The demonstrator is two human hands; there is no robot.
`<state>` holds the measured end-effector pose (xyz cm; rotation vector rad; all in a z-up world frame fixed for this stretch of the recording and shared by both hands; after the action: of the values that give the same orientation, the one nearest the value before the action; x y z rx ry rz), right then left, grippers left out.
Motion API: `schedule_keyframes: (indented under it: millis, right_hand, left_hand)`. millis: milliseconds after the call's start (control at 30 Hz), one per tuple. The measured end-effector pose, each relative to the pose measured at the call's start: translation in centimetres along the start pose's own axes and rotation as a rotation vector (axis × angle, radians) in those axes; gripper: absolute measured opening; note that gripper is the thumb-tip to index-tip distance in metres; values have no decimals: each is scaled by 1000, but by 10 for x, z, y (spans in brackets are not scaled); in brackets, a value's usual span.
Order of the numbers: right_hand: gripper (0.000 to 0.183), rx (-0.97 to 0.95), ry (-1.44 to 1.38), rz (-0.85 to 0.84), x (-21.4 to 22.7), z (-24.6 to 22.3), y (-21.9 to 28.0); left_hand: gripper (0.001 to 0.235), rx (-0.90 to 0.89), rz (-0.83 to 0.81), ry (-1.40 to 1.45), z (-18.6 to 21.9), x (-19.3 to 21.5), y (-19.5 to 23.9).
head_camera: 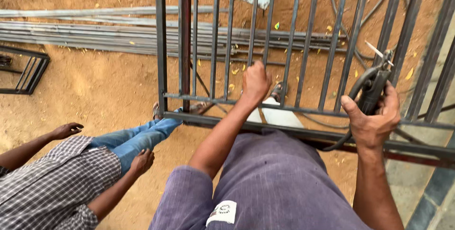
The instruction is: The person welds vertical metal bars onto a horizontal rectangular frame using a handheld welding tool. They repeatedly position the bars, apply welds to the joints, and adjust the frame's position on the ground. A coworker assists by holding the frame steady during the process.
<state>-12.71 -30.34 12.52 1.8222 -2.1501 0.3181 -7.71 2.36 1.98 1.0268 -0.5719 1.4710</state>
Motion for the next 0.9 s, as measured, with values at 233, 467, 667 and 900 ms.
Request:
schedule_keyframes:
  millis: [233,467,667,900]
  right_hand:
    - [80,-14,-28,-62,-11,-29,29]
    - [82,-55,129,-75,-12,-30,56]
    - [85,-108,147,-5,-8,-36,87]
    - [79,-127,164,117,-7,-54,136]
  left_hand:
    - [12,132,-127,-45,0,-1,-10]
    - [11,124,-87,-43,0,0,-12]
    - [16,121,-157,4,-3,0,-15]
    - [18,506,-269,470,-32,-20,-40]
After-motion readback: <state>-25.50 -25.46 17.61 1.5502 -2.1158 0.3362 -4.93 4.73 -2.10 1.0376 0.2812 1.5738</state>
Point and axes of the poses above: each hand's wrist, its own y-axis away from the middle knuckle, its own x-axis out of the back of the hand, z = x × y, the point moved 7 cm from there along -y, towards the middle knuckle, and after that the axes turned 2 degrees about x, right-handed, at the moved point
